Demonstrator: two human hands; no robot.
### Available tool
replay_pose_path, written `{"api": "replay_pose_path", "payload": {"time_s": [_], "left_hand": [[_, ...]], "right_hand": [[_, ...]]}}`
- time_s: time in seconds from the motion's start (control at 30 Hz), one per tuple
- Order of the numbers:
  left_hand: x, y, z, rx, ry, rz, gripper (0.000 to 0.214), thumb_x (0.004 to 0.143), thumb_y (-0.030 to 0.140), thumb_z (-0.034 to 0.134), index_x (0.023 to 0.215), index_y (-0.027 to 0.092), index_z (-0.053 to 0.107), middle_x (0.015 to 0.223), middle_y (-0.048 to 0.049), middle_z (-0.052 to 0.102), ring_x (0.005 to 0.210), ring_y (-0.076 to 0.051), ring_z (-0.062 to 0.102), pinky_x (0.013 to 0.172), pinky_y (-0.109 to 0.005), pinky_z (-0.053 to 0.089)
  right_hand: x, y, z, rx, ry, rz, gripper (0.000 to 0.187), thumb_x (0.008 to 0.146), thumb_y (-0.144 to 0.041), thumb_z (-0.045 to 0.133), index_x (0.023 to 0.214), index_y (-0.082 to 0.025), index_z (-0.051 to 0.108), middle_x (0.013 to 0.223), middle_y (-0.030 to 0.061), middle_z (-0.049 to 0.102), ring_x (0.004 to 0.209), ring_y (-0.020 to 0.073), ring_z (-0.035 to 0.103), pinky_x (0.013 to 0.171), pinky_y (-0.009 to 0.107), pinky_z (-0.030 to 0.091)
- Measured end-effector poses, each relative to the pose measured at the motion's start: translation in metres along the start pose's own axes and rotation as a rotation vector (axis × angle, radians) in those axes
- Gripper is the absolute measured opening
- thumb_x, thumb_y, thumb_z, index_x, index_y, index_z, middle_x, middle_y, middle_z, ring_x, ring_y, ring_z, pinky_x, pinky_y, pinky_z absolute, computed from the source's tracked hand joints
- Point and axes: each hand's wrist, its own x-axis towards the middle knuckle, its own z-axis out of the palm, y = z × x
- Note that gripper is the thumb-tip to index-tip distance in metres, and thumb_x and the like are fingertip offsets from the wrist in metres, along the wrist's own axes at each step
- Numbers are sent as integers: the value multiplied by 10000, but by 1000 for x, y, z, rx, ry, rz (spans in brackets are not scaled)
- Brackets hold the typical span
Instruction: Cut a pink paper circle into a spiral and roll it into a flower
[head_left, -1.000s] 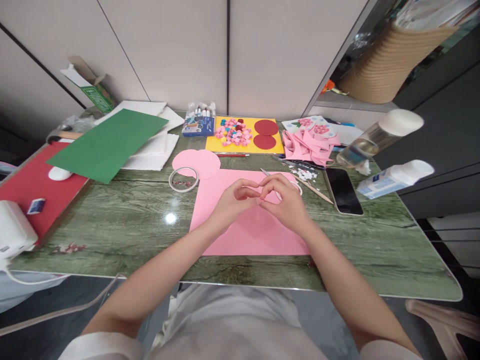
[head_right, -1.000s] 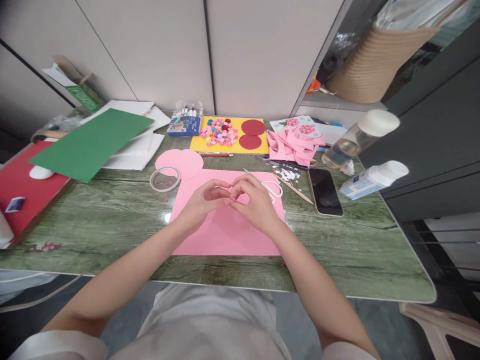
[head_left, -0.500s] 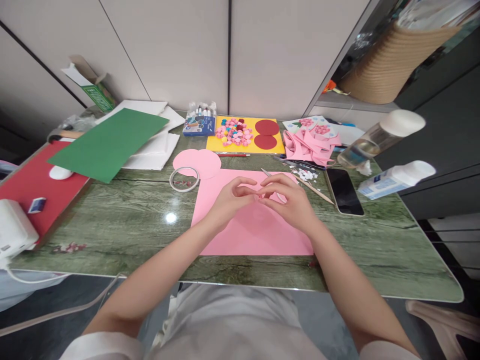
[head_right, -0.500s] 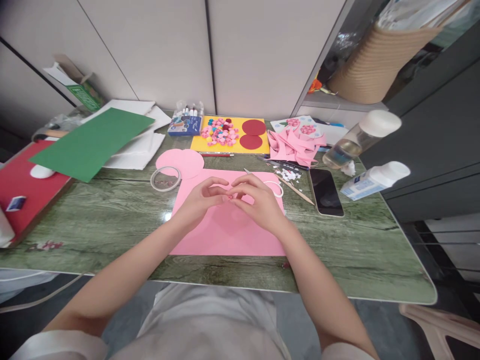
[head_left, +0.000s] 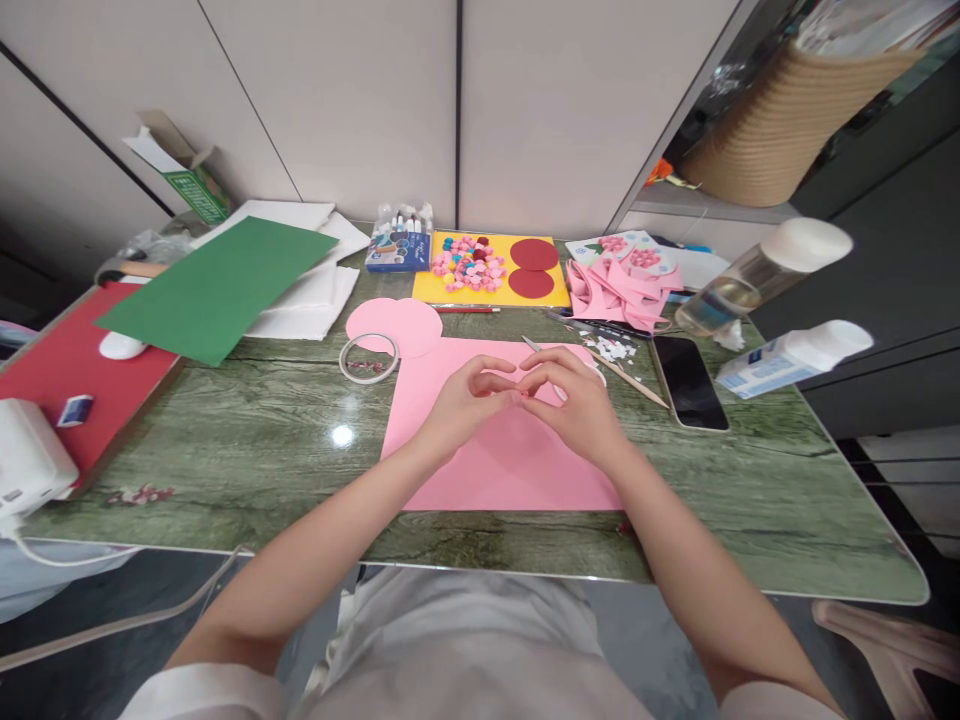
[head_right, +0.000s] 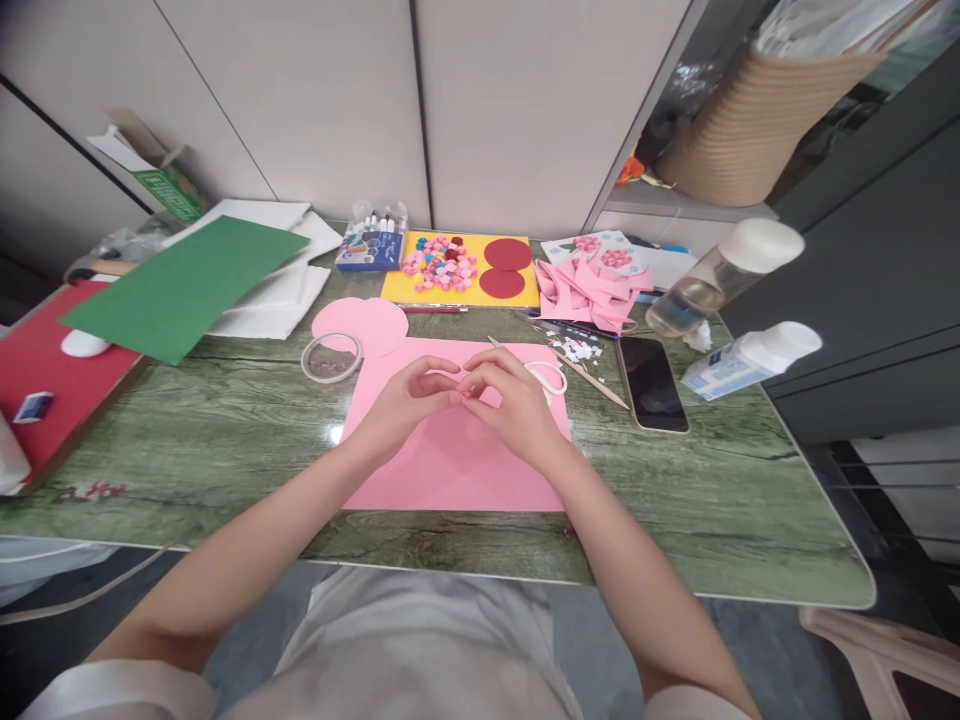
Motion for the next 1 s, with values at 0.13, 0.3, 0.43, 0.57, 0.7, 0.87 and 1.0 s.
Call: {"api": "replay_pose_path", "payload": {"time_s": [0.13,0.3,0.43,0.57,0.7,0.87,1.0], "left_hand": [[0,-3,1,8,-9,-6,306,677,209,685,945,176,543,801,-25,671,804,-155,616,850,-343,406],[1,-6,1,6,-18,-2,325,666,221,701,944,165,542,793,-28,666,816,-153,611,850,-335,407],[2,-4,-2,-17,-31,-7,319,660,193,694,939,165,542,762,-14,662,763,-142,613,809,-319,421],[3,-2,-8,-19,-32,-3,312,665,167,676,950,171,548,730,-2,651,756,-134,611,785,-294,422],[4,0,-11,21,-58,-15,312,678,157,656,971,179,553,747,-2,646,748,-127,606,788,-295,423],[4,3,-9,76,-63,-20,302,688,184,651,975,181,553,787,-14,646,781,-142,609,797,-310,430],[3,2,-7,79,-41,1,289,707,201,641,977,187,539,835,-29,654,818,-156,611,789,-317,438]], "right_hand": [[1,-3,0,-21,16,4,126,748,-201,650,676,-213,548,905,22,588,874,179,580,795,368,478],[1,-4,1,-11,0,1,144,745,-209,652,679,-208,524,885,21,568,878,178,561,784,359,476],[1,-3,0,35,-20,4,101,750,-206,656,720,-209,559,877,15,557,855,162,569,765,334,487],[1,-2,-4,120,-56,10,60,773,-200,644,819,-228,618,917,11,564,732,118,577,725,310,505],[2,0,-5,144,-125,-27,136,820,-221,595,933,-271,653,972,28,573,787,131,584,738,324,521],[0,3,-3,99,-175,-73,223,853,-200,542,1025,-304,640,1022,38,572,948,167,574,816,371,512],[-1,5,0,85,-70,-30,157,821,-182,584,921,-272,666,993,26,564,791,129,584,765,339,513]]}}
